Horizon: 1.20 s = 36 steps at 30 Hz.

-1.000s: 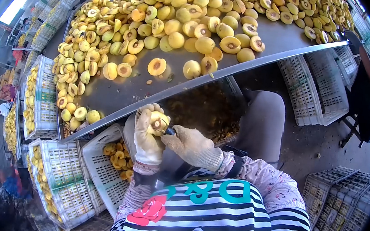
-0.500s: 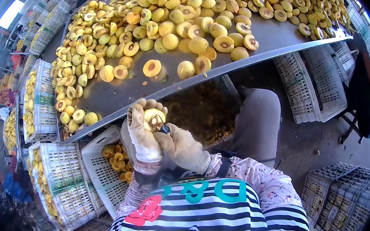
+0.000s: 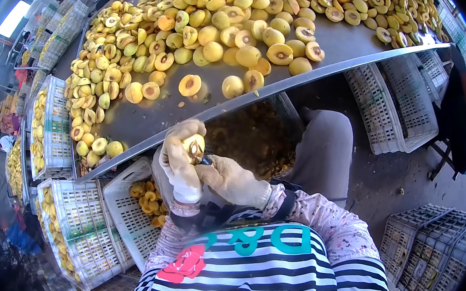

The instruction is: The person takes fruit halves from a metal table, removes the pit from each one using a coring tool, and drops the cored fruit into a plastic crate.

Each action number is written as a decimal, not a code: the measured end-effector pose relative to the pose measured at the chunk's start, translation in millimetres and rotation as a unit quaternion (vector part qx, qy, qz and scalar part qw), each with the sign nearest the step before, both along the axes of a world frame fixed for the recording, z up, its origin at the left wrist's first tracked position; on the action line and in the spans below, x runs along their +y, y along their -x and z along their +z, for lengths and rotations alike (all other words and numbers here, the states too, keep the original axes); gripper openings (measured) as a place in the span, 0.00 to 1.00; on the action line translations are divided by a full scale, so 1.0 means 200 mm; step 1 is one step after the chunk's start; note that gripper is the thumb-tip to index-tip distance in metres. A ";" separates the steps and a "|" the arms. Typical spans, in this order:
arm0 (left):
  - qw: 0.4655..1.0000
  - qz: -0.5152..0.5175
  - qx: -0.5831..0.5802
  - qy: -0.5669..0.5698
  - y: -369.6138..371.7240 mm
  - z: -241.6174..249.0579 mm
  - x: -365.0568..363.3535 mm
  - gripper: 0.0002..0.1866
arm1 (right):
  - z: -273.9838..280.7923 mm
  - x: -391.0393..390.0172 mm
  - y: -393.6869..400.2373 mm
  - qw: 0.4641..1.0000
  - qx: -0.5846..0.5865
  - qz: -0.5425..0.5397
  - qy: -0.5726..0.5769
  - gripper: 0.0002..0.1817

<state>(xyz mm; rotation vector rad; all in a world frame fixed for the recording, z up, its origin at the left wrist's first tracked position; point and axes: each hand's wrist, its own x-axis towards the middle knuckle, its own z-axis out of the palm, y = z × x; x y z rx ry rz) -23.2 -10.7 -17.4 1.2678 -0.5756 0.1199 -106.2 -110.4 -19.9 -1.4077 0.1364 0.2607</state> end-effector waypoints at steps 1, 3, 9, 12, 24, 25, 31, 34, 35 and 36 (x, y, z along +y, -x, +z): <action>0.997 -0.016 0.072 0.004 0.02 0.01 0.02 0.23 | -0.02 0.02 0.00 0.998 -0.051 -0.026 0.031 0.24; 0.978 -0.084 0.193 -0.016 0.00 0.06 0.07 0.25 | -0.02 0.00 0.02 0.990 -0.055 -0.024 0.127 0.25; 0.995 -0.037 0.083 -0.049 0.03 0.09 0.04 0.31 | 0.03 -0.06 0.02 0.966 0.155 0.128 -0.163 0.25; 0.996 -0.061 0.020 -0.063 0.02 0.10 0.05 0.34 | -0.01 0.00 0.02 0.993 -0.085 0.004 0.078 0.25; 0.915 -0.194 0.342 0.089 -0.03 0.14 0.08 0.22 | 0.11 -0.05 0.07 0.910 0.168 0.127 -0.357 0.23; 0.910 -0.193 0.356 0.089 -0.03 0.11 0.08 0.22 | 0.10 -0.05 0.07 0.878 0.182 0.140 -0.421 0.23; 0.870 -0.281 0.403 0.024 -0.09 0.09 0.14 0.21 | 0.06 0.02 0.06 0.954 0.168 0.130 -0.211 0.21; 0.817 -0.392 0.421 0.031 -0.13 0.08 0.15 0.20 | 0.06 0.06 0.09 0.974 0.123 0.097 -0.162 0.18; 0.766 -0.460 0.441 0.087 -0.15 0.06 0.15 0.20 | 0.08 0.04 0.08 0.935 0.166 0.135 -0.281 0.20; 0.774 -0.425 0.454 0.120 -0.13 0.04 0.14 0.19 | 0.05 -0.01 0.06 0.847 0.222 0.202 -0.439 0.22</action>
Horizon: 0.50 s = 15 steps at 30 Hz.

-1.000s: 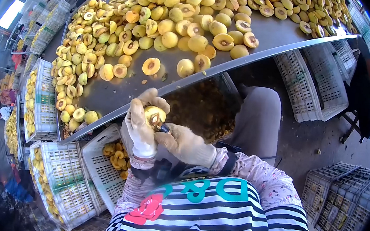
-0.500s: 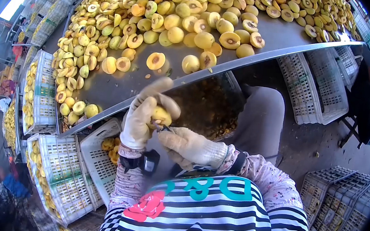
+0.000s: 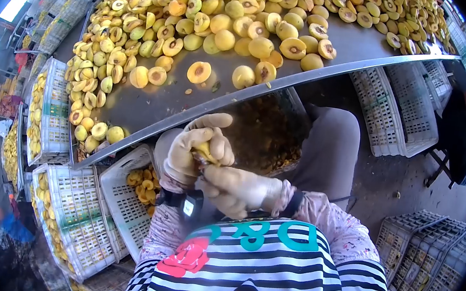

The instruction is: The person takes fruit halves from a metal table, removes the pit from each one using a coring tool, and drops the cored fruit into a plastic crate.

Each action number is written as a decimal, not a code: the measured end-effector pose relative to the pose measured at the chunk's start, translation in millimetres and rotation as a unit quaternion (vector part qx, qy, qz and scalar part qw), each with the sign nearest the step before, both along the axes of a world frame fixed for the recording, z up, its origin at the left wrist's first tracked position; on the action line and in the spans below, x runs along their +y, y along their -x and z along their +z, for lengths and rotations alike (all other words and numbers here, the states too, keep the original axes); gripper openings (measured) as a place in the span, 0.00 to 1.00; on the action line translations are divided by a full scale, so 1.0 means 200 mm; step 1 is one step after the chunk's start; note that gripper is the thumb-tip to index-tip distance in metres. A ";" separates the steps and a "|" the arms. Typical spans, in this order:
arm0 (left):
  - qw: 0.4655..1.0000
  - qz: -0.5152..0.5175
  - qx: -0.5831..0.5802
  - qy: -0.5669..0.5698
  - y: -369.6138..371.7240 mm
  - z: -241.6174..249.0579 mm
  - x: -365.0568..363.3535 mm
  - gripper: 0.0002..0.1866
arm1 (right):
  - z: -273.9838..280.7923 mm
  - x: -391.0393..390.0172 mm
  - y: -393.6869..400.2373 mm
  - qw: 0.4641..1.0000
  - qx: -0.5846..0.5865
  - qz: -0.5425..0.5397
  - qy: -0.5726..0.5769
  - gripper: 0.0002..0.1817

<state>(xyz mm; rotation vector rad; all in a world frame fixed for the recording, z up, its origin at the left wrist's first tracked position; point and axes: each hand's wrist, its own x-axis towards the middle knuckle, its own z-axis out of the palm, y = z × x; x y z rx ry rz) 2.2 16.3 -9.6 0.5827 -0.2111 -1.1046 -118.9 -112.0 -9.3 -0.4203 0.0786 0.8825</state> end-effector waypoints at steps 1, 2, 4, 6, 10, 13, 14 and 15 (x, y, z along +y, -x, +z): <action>0.999 0.041 0.023 0.004 0.04 -0.01 -0.03 0.19 | -0.09 0.02 0.01 0.992 0.014 -0.016 -0.122 0.23; 0.995 0.084 0.045 0.009 0.06 -0.02 -0.06 0.19 | -0.12 0.03 0.01 0.970 0.025 -0.028 -0.242 0.24; 0.968 0.151 0.202 -0.005 0.03 -0.06 -0.08 0.17 | -0.14 -0.01 0.08 0.992 0.012 -0.104 -0.071 0.25; 0.942 0.240 0.220 -0.085 0.00 -0.09 -0.02 0.16 | -0.18 -0.02 0.09 0.981 -0.017 -0.105 -0.163 0.27; 0.912 0.371 -0.056 -0.165 0.03 0.05 0.18 0.15 | -0.11 -0.04 0.02 0.991 0.032 -0.129 0.015 0.28; 0.726 0.300 -0.433 -0.441 -0.03 0.12 0.49 0.13 | -0.19 0.02 -0.02 0.961 0.177 -0.134 0.164 0.24; 0.591 0.213 -0.559 -0.541 -0.11 0.06 0.62 0.12 | -0.12 0.00 0.00 0.969 0.141 -0.121 0.161 0.24; 0.561 0.209 -0.572 -0.561 -0.16 0.05 0.70 0.10 | -0.09 0.00 0.00 0.969 0.106 -0.135 0.180 0.23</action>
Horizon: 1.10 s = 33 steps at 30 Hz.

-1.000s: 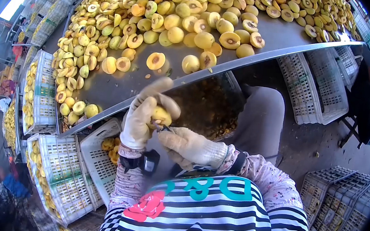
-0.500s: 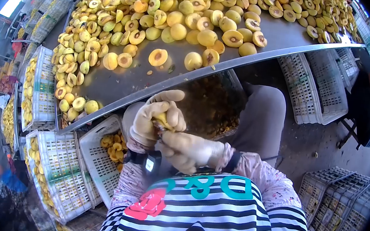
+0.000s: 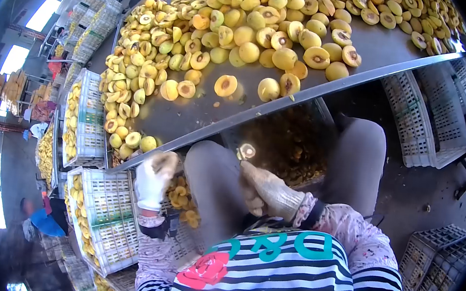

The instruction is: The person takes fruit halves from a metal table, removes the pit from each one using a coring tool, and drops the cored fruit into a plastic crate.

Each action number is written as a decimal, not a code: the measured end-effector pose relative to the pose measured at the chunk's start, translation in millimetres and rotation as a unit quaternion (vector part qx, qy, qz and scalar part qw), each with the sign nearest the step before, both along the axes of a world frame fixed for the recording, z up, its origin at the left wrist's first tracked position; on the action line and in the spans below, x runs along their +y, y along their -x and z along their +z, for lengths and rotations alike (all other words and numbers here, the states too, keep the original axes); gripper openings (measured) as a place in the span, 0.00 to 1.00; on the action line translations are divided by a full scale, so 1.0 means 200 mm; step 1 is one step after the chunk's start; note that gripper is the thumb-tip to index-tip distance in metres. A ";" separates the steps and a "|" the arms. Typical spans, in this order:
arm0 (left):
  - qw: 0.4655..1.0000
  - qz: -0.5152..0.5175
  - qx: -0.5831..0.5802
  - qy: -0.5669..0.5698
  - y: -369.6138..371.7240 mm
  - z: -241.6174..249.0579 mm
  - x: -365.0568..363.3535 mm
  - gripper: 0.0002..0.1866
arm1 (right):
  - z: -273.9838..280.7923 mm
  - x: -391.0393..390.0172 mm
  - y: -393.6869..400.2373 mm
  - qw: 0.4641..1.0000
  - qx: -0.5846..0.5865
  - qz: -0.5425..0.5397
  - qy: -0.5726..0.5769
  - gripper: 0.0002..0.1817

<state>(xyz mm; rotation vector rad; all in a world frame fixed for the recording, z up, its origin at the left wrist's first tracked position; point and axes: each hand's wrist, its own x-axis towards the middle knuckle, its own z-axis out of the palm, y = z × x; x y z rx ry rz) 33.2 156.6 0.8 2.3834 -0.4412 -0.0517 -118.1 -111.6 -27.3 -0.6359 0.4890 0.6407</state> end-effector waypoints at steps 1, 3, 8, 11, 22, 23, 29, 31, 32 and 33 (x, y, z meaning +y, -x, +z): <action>0.999 -0.002 -0.029 0.039 0.00 0.13 -0.09 0.09 | -0.03 0.00 0.00 1.000 0.022 0.001 0.004 0.23; 0.994 -0.011 -0.091 0.061 -0.09 0.23 -0.27 0.09 | -0.12 -0.01 -0.03 0.998 0.058 0.002 0.019 0.22; 0.947 -0.117 -0.250 -0.166 -0.70 -0.10 -0.51 0.22 | -0.06 -0.04 -0.02 1.000 0.006 -0.001 0.031 0.22; 0.914 -0.095 -0.132 -0.371 -0.80 -0.14 -0.60 0.32 | -0.04 -0.08 -0.02 0.999 0.018 -0.015 0.037 0.22; 0.871 -0.063 0.253 0.416 -0.09 -0.04 -0.54 0.10 | 0.12 -0.07 -0.05 0.946 -0.213 0.082 0.231 0.21; 0.838 -0.047 0.287 0.462 0.02 -0.04 -0.55 0.10 | 0.13 -0.06 -0.05 0.936 -0.216 0.090 0.262 0.22; 0.576 0.040 0.454 0.678 0.27 -0.13 -0.67 0.04 | 0.06 0.00 -0.04 0.878 -0.187 0.108 0.428 0.26; 0.573 0.096 0.445 0.681 0.27 -0.15 -0.68 0.05 | 0.02 0.03 -0.03 0.871 -0.169 0.100 0.450 0.26; 0.591 0.087 0.414 0.687 0.27 -0.17 -0.69 0.08 | 0.02 0.04 -0.03 0.867 -0.163 0.095 0.460 0.26; 0.605 0.079 0.405 0.681 0.27 -0.17 -0.69 0.08 | 0.03 0.05 -0.03 0.868 -0.152 0.087 0.465 0.26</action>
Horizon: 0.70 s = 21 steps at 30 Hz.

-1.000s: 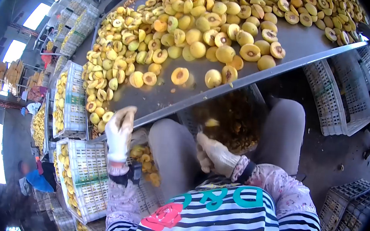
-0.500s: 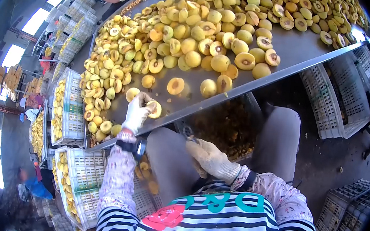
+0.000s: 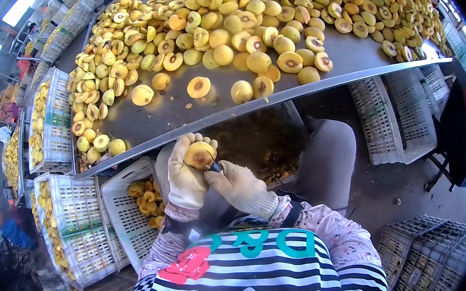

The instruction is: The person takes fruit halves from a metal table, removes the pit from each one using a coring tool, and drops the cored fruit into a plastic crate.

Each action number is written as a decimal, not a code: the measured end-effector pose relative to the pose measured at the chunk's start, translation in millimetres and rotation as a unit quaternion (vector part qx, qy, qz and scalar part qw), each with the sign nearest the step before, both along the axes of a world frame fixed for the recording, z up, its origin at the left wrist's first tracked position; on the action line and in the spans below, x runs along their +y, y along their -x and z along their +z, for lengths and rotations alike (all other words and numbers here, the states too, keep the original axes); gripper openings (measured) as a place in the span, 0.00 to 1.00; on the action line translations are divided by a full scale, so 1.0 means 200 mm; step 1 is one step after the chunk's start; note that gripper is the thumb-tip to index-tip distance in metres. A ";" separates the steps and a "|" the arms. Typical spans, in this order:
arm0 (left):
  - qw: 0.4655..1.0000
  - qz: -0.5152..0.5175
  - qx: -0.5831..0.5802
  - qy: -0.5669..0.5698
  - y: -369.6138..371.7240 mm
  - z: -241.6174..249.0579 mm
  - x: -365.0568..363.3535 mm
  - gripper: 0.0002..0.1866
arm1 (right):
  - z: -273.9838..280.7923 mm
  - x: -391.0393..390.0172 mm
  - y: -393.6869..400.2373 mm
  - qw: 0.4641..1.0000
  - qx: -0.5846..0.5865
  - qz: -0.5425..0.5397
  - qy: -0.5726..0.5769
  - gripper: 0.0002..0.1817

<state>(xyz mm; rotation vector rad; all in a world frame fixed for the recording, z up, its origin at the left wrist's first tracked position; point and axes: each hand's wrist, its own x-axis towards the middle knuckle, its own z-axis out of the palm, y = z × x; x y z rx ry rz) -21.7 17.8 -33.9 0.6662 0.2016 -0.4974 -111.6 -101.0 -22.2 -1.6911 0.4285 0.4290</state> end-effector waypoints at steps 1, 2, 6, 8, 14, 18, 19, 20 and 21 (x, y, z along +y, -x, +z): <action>1.000 -0.002 -0.017 -0.010 0.00 0.00 0.00 0.09 | 0.00 0.01 -0.01 1.000 0.005 -0.013 0.004 0.26; 0.999 -0.004 -0.034 -0.021 0.00 0.00 -0.01 0.09 | 0.01 0.02 -0.01 1.000 0.009 -0.027 0.007 0.26; 0.999 0.006 0.003 -0.047 0.03 0.05 -0.04 0.11 | -0.09 0.06 -0.02 0.999 -0.035 -0.024 0.028 0.27; 0.996 -0.014 -0.007 -0.092 0.01 0.07 -0.03 0.12 | -0.02 0.05 -0.03 0.998 -0.055 -0.012 0.008 0.28; 0.971 -0.078 -0.043 -0.221 0.00 0.15 -0.05 0.15 | 0.01 -0.03 -0.03 0.991 -0.082 0.078 0.073 0.28; 0.980 -0.110 -0.068 -0.152 0.00 0.12 -0.04 0.14 | -0.05 -0.07 -0.01 0.974 0.026 0.104 -0.197 0.26; 0.981 -0.119 -0.082 -0.126 0.00 0.10 -0.03 0.15 | -0.04 -0.09 -0.01 0.934 0.074 0.110 -0.333 0.26; 0.982 -0.125 -0.097 -0.107 0.00 0.09 -0.03 0.15 | -0.02 -0.10 -0.02 0.872 0.120 0.114 -0.461 0.27; 0.981 -0.132 -0.111 -0.088 0.01 0.08 -0.03 0.15 | 0.02 -0.08 0.03 0.861 0.104 0.072 -0.492 0.28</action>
